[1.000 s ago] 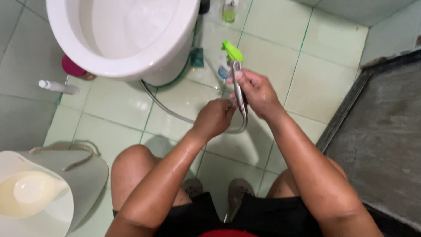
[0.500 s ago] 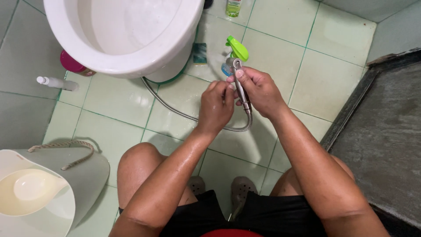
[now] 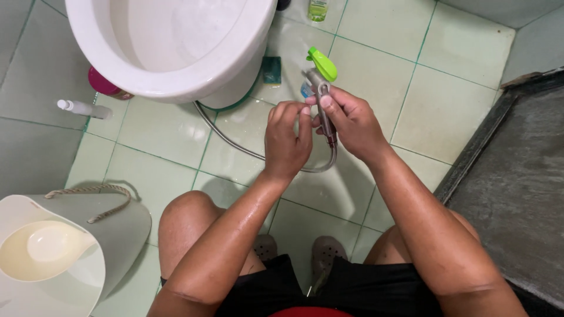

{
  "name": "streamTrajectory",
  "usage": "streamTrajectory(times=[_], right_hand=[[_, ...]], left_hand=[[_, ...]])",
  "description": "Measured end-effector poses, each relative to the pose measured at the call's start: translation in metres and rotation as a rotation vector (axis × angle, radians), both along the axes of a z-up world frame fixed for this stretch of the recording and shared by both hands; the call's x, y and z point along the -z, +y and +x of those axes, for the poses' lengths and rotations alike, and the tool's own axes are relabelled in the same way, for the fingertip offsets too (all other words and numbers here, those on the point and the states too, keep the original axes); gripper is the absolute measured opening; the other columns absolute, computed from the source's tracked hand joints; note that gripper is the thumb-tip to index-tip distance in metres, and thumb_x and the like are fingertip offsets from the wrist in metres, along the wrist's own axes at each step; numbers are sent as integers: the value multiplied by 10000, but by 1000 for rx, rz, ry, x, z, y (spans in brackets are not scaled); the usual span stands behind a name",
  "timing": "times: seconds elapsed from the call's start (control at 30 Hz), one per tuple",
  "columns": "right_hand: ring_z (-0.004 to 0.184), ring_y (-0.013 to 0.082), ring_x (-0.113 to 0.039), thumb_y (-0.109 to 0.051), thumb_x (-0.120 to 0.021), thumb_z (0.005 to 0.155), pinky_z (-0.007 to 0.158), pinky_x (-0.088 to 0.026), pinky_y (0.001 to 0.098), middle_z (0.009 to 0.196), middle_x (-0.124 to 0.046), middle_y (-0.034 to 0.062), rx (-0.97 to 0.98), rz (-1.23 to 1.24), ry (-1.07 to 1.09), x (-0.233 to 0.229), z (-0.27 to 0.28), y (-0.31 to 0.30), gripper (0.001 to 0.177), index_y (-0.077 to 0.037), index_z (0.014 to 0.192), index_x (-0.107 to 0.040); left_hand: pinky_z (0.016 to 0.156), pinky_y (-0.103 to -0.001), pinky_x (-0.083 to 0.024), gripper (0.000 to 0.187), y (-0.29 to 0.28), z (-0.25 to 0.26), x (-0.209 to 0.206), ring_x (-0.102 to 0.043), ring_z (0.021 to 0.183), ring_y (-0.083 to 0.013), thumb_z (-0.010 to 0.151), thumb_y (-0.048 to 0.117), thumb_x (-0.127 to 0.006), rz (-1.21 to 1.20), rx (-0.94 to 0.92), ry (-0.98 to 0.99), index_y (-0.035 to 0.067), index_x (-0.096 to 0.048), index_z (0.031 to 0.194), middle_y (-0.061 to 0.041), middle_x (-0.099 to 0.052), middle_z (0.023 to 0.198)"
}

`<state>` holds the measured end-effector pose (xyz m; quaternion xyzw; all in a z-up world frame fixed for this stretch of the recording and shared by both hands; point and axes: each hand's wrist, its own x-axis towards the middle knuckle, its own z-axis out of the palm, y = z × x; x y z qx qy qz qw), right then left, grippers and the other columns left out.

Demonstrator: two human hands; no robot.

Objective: Cleaning a toilet and its associated bidet sprayer using a sponge and cleanser.

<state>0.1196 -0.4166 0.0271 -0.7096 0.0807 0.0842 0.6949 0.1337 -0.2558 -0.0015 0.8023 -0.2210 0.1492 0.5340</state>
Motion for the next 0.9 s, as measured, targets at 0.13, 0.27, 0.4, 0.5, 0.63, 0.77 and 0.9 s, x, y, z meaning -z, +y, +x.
streamTrajectory(times=[0.13,0.27,0.4,0.5,0.63,0.77,0.9], right_hand=[[920,73,-635,-273,-525,1112,820,-545,250,1069,-693,2,-123,-16,-148,0,-7,-6,375,-7,1355,-628],[954,71,-596,-245,-540,1129,872,-542,260,1107,-657,9,-232,27,-226,-2,-7,-10,408,3,1450,-578],[988,83,-620,-238,-559,1091,906,-554,265,1195,-680,34,-194,-12,-195,-4,-5,-15,462,-3,1488,-537],[1038,88,-622,-257,-545,1098,977,-551,273,1314,-663,49,-86,-11,-215,-2,-2,-19,485,0,1507,-507],[1093,97,-627,-297,-528,1120,1016,-533,282,1380,-632,61,-88,37,-290,-12,-3,-20,547,4,1568,-435],[1117,101,-638,-297,-528,1121,1044,-536,290,1401,-630,62,-68,4,-323,-14,-2,-18,562,3,1581,-411],[1098,98,-615,-313,-520,1161,1050,-523,281,1407,-632,65,-17,41,-411,-22,0,-20,531,7,1577,-433]], left_hand=[[759,-373,-600,168,2,1,-8,-704,879,-265,1085,127,-544,-190,80,204,3,-652,1120,-149,-656,1050],[727,-339,-611,166,3,-4,-6,-730,838,-220,1078,136,-555,-179,93,264,-1,-640,1117,-141,-657,1034],[740,-329,-595,154,3,-7,-8,-728,873,-249,1104,123,-538,-142,114,253,3,-635,1098,-133,-679,1057],[765,-341,-591,160,3,-6,-13,-719,938,-281,1089,120,-549,-134,103,224,-2,-641,1136,-157,-684,1119],[1022,-426,-537,250,3,-2,-16,-659,1197,-360,1110,124,-529,-67,65,84,-21,-591,1304,-206,-645,1276],[1148,-456,-463,332,4,5,-20,-582,1348,-400,1129,124,-491,-36,6,3,-31,-543,1418,-241,-585,1431],[1149,-425,-490,319,2,5,-23,-611,1344,-371,1133,143,-496,-93,-5,50,-6,-564,1407,-216,-600,1428]])
